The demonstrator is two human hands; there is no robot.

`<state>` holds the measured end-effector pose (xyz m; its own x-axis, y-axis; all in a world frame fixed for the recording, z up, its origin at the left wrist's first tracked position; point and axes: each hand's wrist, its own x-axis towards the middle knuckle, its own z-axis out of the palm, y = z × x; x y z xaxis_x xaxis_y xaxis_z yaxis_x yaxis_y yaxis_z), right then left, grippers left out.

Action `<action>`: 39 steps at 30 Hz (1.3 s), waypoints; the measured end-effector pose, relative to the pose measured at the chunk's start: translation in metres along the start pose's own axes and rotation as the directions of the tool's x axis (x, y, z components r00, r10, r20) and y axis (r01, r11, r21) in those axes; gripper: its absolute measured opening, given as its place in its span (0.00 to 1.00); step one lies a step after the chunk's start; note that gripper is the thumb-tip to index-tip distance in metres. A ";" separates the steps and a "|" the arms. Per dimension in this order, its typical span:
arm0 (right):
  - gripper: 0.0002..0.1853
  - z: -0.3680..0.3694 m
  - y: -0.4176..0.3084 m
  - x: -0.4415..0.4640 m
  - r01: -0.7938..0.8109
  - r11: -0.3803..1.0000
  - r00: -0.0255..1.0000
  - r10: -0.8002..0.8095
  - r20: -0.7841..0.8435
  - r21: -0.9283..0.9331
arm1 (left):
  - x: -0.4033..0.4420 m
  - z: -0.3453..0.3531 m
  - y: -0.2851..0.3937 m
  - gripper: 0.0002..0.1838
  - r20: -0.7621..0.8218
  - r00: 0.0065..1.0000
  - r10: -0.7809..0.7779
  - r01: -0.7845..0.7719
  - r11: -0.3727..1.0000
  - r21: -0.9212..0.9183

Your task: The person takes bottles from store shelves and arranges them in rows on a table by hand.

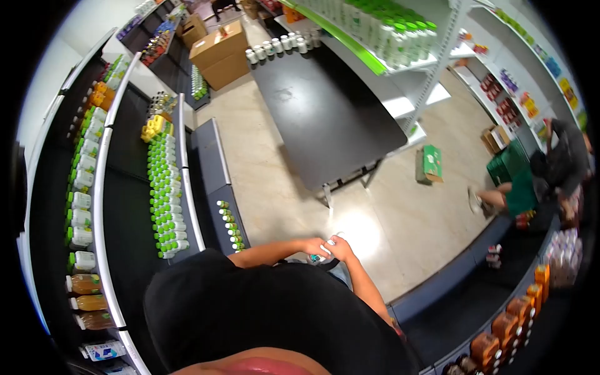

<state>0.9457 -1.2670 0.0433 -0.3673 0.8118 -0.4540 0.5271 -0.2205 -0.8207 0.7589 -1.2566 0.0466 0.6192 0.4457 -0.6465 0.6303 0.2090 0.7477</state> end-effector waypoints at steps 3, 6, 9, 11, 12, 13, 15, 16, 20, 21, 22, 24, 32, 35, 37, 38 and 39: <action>0.27 0.011 -0.025 0.052 0.045 0.999 0.992 -0.046 0.114 0.012 | -0.030 -0.048 0.000 0.33 -0.070 0.994 -0.084 0.078 0.993 -0.088; 0.30 0.031 -0.056 0.102 0.034 0.995 0.946 -0.001 0.324 -0.096 | -0.036 -0.069 -0.061 0.30 -0.155 0.988 0.026 -0.027 1.000 -0.002; 0.31 0.041 -0.109 0.134 0.020 0.988 0.861 0.062 0.505 -0.155 | -0.041 -0.082 -0.123 0.27 -0.214 0.973 0.083 -0.112 0.986 -0.127; 0.33 0.053 -0.120 0.168 0.104 0.979 0.818 0.018 0.575 -0.178 | -0.056 -0.102 -0.127 0.27 -0.280 0.954 0.109 -0.176 0.958 -0.225; 0.33 0.060 -0.126 0.185 0.100 0.978 0.803 0.029 0.595 -0.183 | -0.060 -0.115 -0.134 0.27 -0.308 0.947 0.093 -0.169 0.959 -0.229; 0.33 0.070 -0.131 0.203 0.092 0.979 0.788 0.041 0.615 -0.184 | -0.067 -0.128 -0.143 0.27 -0.329 0.941 0.075 -0.157 0.960 -0.233; 0.32 0.083 -0.141 0.240 -0.039 0.999 0.790 0.038 0.612 -0.012 | -0.082 -0.166 -0.148 0.26 -0.454 0.889 0.056 -0.164 0.966 -0.201; 0.32 0.090 -0.150 0.265 0.055 0.997 0.825 -0.021 0.564 -0.044 | -0.089 -0.197 -0.159 0.25 -0.431 0.901 0.041 -0.118 0.981 -0.153; 0.31 0.123 -0.201 0.334 0.119 0.986 0.863 -0.043 0.503 -0.120 | -0.107 -0.288 -0.198 0.28 -0.368 0.929 0.032 -0.049 0.998 -0.038; 0.30 0.128 -0.231 0.345 -0.026 0.995 0.813 0.076 0.577 -0.094 | -0.122 -0.306 -0.200 0.28 -0.402 0.915 -0.031 0.016 0.999 -0.039; 0.29 0.137 -0.250 0.363 0.055 0.985 0.806 0.053 0.589 -0.165 | -0.131 -0.321 -0.211 0.28 -0.436 0.899 0.032 -0.080 0.992 -0.094; 0.30 0.155 -0.283 0.390 0.142 0.952 0.795 0.055 0.604 -0.273 | -0.147 -0.342 -0.228 0.28 -0.466 0.885 0.005 -0.153 0.948 -0.279; 0.36 0.181 -0.290 0.505 0.080 0.969 0.844 0.058 0.533 -0.232 | -0.139 -0.456 -0.282 0.30 -0.387 0.922 0.006 -0.142 0.936 -0.323; 0.36 0.176 -0.312 0.558 0.074 0.971 0.846 0.059 0.529 -0.226 | -0.128 -0.511 -0.299 0.31 -0.421 0.907 -0.015 -0.131 0.940 -0.316; 0.37 0.174 -0.334 0.604 0.151 0.940 0.838 0.043 0.544 -0.307 | -0.123 -0.550 -0.310 0.30 -0.427 0.904 -0.024 -0.150 0.917 -0.369; 0.37 0.173 -0.348 0.629 0.157 0.940 0.815 0.050 0.578 -0.302 | -0.129 -0.583 -0.304 0.32 -0.406 0.913 -0.034 -0.131 0.918 -0.373; 0.37 0.166 -0.360 0.654 0.210 0.927 0.815 0.010 0.579 -0.311 | -0.133 -0.611 -0.295 0.33 -0.385 0.922 -0.045 -0.114 0.917 -0.382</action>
<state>0.3885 -0.7467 -0.0154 -0.7380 0.3463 -0.5792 0.6500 0.1344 -0.7479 0.2048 -0.8457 0.0048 0.3622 0.7363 -0.5715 0.3284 0.4730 0.8175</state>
